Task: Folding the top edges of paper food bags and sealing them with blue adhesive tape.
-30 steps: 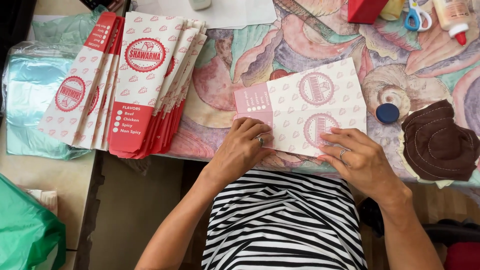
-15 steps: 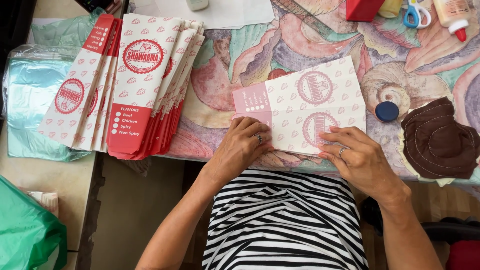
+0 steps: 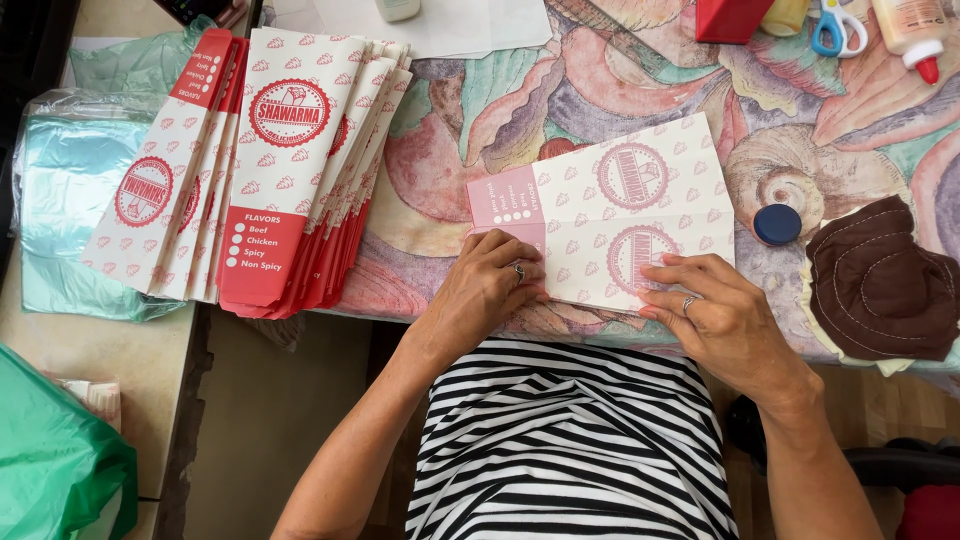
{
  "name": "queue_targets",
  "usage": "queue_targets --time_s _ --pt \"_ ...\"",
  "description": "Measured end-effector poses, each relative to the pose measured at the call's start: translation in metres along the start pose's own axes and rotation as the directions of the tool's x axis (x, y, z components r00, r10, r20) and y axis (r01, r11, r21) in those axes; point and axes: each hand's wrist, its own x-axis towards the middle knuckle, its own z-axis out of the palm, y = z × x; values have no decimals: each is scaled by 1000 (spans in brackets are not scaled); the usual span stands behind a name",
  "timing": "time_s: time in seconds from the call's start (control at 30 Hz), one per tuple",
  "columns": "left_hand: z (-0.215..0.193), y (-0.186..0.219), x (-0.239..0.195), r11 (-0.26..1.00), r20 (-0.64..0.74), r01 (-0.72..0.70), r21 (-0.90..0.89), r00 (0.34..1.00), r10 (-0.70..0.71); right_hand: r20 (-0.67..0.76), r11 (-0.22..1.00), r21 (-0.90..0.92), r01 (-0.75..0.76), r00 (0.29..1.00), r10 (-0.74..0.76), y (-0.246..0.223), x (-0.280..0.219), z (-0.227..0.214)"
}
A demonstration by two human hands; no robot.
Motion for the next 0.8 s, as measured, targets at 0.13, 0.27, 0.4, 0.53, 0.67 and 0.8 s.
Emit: queue_targets --time_s 0.13,0.27,0.4,0.53,0.67,0.8 --pt "0 1 1 1000 7 -1 21 1000 1 -1 1000 -5 -1 1000 1 -2 1 -1" --pt "-1 5 4 999 -10 6 37 1000 -6 -40 999 -34 -13 999 12 -7 2 0" --pt "7 0 1 993 -20 -6 117 1000 9 -82 989 -137 47 995 -59 -15 7 2" --pt "6 2 -1 988 -38 -8 154 999 14 -107 984 -164 64 991 -83 -14 7 6" --pt "1 7 -1 986 15 -31 161 999 28 -112 985 -165 60 991 -79 -12 5 8" --pt "5 11 -1 981 -11 -35 193 999 38 -58 979 -205 -4 998 -8 -18 3 7"
